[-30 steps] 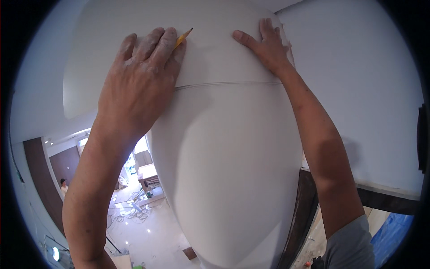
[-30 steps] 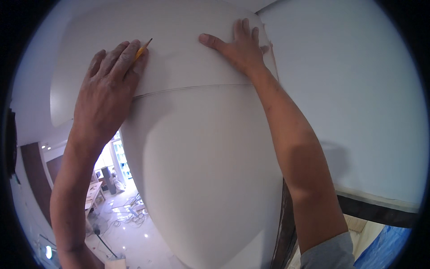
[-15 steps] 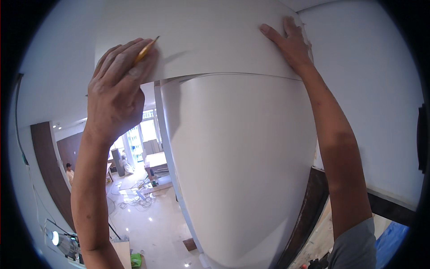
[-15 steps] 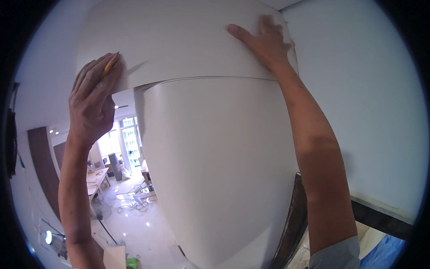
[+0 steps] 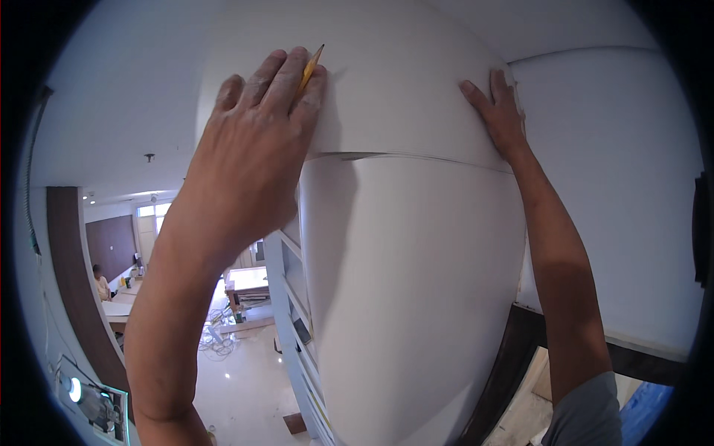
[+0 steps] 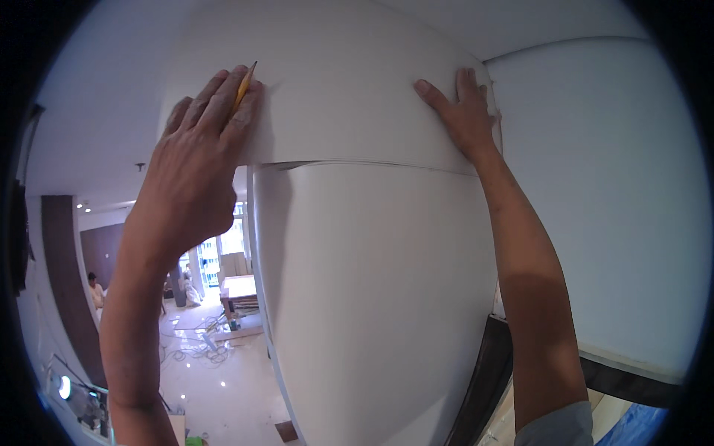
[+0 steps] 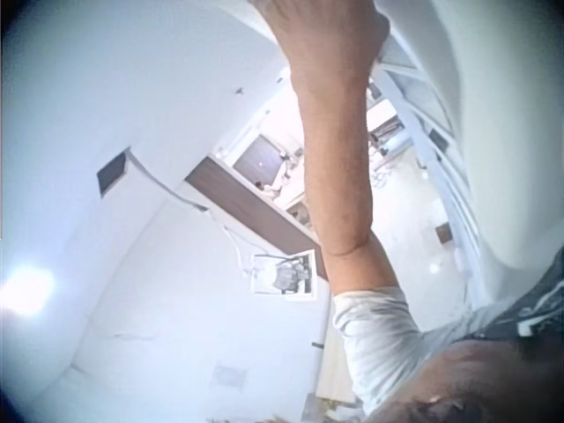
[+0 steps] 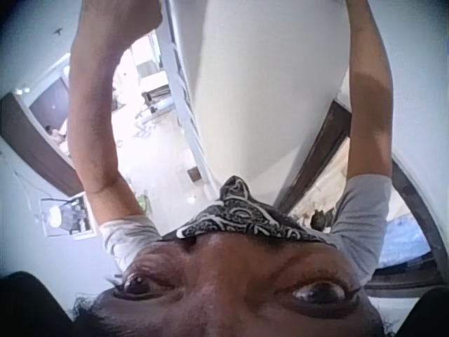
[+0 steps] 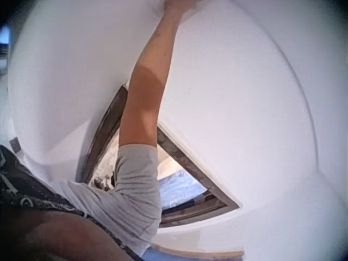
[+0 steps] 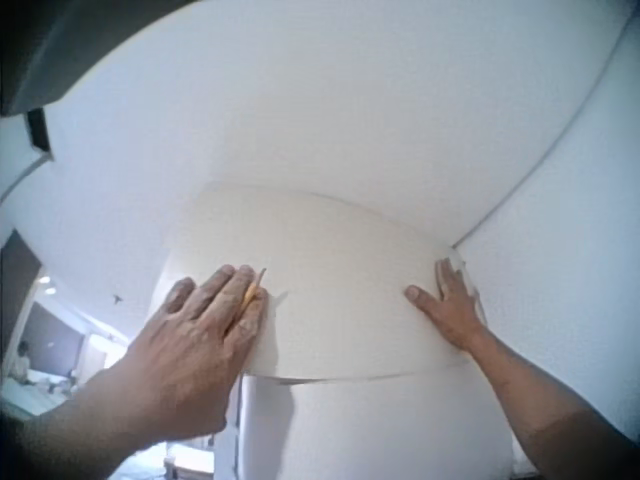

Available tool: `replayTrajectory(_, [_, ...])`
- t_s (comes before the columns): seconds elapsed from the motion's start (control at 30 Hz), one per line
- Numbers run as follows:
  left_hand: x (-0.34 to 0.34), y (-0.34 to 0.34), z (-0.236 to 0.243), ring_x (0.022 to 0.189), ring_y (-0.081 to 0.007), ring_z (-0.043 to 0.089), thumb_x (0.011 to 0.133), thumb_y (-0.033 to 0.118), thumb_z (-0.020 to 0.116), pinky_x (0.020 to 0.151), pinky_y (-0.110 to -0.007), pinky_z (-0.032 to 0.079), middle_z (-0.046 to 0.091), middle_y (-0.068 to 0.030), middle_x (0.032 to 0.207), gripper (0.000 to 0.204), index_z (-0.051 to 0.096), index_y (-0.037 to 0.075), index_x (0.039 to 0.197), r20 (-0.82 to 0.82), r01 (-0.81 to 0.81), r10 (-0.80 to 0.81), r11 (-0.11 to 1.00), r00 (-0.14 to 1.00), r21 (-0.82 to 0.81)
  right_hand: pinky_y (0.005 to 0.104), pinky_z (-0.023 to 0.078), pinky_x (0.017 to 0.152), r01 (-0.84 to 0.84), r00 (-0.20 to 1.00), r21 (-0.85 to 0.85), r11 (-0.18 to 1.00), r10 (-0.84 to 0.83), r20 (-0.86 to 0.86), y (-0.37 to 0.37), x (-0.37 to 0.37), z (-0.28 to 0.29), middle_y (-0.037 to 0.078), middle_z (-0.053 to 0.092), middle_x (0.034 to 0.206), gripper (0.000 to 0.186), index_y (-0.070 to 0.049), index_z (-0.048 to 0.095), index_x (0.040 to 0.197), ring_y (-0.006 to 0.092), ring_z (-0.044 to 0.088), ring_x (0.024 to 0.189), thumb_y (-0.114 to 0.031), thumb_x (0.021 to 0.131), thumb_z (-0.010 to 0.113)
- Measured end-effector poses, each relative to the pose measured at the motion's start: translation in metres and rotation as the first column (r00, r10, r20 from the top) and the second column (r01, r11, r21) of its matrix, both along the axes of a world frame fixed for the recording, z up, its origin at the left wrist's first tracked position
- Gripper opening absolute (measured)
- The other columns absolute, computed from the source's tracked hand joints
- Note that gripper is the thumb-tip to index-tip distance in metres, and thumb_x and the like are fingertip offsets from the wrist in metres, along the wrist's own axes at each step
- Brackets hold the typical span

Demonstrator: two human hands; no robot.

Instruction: The person aligns a laminate sheet against a curved structure, marks along its edge with a pencil, and removes the sheet by hand.

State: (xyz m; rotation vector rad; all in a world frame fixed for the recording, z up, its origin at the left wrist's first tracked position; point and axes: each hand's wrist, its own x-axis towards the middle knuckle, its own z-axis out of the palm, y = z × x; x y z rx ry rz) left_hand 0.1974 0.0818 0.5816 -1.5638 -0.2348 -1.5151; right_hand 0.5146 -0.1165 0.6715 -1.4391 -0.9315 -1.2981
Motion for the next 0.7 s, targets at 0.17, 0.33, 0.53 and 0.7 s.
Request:
replayTrajectory(0.17, [0.003,0.016,0.023,0.152,-0.0330,0.035,0.072,-0.015,0.065,0.125,-0.052,0.033,0.040,-0.0179,0.162,0.090,0.038,0.004,0.156,0.028,0.013,-0.011,0.996,1.000,-0.085,0.0667,0.002,0.122,0.000,1.000,0.011,1.000,0.000,0.000,0.002,-0.001,-0.001,0.024,0.016,0.171,0.137,0.005,0.021,0.162,0.0434,0.006,0.159,-0.094,0.074,0.055])
replayTrajectory(0.33, [0.017,0.019,0.009,0.140,-0.0370,0.051,0.092,0.005,0.056,0.106,-0.061,0.046,0.054,-0.0238,0.147,0.050,0.057,-0.001,0.142,0.264,-0.132,0.094,0.982,0.960,0.133,0.0674,0.002,0.122,-0.027,1.000,0.009,1.000,0.027,-0.005,0.001,0.004,-0.001,0.023,0.016,0.171,0.137,0.005,0.022,0.162,0.0428,0.007,0.159,-0.094,0.073,0.054])
replayTrajectory(0.53, [0.034,0.029,0.017,0.124,-0.0334,0.064,0.093,0.011,0.059,0.081,-0.048,0.060,0.062,-0.0230,0.128,0.040,0.065,-0.004,0.130,0.218,-0.125,0.086,0.977,0.972,0.173,0.0541,0.006,0.126,0.091,0.996,0.042,0.995,-0.091,-0.008,0.004,-0.002,-0.004,0.021,0.024,0.170,0.125,-0.001,0.026,0.163,0.0358,0.012,0.160,-0.092,0.079,0.048])
replayTrajectory(0.7, [0.040,0.044,0.023,0.123,-0.0335,0.065,0.095,0.010,0.057,0.078,-0.042,0.062,0.062,-0.0240,0.126,0.038,0.065,-0.005,0.129,0.147,-0.049,0.022,0.982,0.989,0.181,0.0540,0.006,0.127,-0.054,0.999,0.034,0.998,0.054,0.009,0.001,-0.001,-0.003,0.025,0.017,0.171,0.136,0.007,0.022,0.161,0.0415,0.007,0.159,-0.093,0.075,0.055])
